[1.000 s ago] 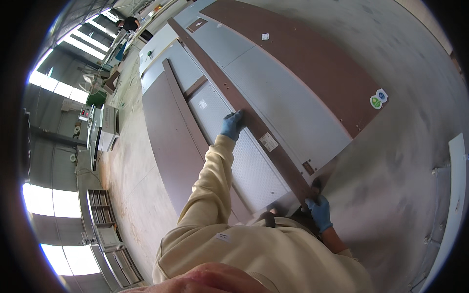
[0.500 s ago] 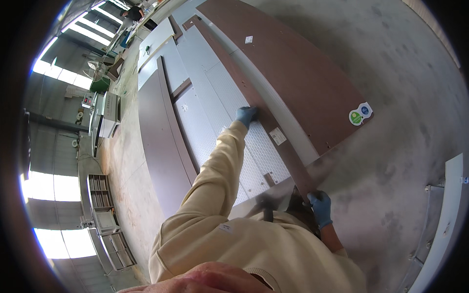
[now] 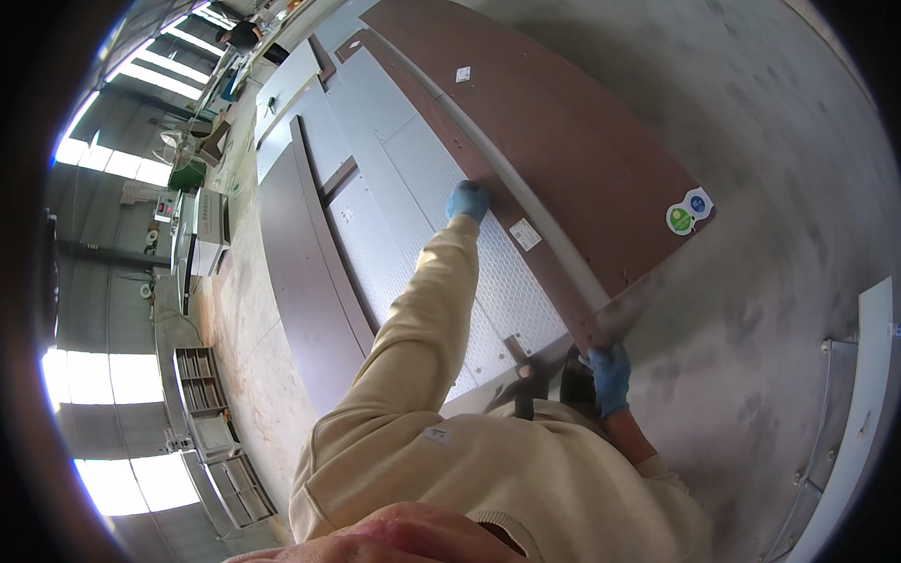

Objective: The person places a large brown panel onto a gray cabinet frame, then repeatedly picks up and positions several long trim strips along the panel edges. The person aligns each strip by hand and adjusts its position multiple times before moving to the next strip.

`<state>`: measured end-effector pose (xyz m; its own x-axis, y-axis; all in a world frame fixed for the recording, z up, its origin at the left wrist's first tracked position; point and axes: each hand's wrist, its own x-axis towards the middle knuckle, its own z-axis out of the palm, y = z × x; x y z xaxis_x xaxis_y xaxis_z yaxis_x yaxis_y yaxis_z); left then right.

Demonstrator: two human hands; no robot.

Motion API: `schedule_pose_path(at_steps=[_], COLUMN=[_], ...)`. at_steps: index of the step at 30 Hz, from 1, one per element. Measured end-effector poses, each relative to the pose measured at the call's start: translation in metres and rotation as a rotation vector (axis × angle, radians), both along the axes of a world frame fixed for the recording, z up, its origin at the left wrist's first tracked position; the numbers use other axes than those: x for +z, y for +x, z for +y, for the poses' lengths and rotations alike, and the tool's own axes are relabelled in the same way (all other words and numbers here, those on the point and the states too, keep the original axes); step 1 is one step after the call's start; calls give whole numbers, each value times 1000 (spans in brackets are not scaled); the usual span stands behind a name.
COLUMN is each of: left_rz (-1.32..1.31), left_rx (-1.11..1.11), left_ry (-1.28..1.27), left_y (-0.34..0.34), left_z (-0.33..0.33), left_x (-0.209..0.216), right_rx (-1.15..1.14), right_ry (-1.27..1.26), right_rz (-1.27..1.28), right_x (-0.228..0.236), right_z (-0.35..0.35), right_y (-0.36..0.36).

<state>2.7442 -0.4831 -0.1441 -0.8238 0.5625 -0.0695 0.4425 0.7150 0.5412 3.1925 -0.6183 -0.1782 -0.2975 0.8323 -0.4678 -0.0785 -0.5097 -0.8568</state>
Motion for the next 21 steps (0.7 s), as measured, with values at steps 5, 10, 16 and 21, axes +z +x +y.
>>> schedule_pose_path(at_steps=[5, 10, 16, 21], left_rz=[184, 428, 226, 161], left_rx=[-27, -49, -240, -217], left_ry=[42, 12, -295, -301], left_y=[43, 15, -17, -21], left_z=[-3, -33, -9, 25], left_x=[9, 16, 2, -26], right_rx=[80, 0, -36, -17], right_ry=[-229, -294, -213, -65], right_rz=[-160, -131, -133, -273], right_x=[9, 12, 23, 25], right_z=[7, 12, 14, 34], right_y=[1, -3, -12, -32])
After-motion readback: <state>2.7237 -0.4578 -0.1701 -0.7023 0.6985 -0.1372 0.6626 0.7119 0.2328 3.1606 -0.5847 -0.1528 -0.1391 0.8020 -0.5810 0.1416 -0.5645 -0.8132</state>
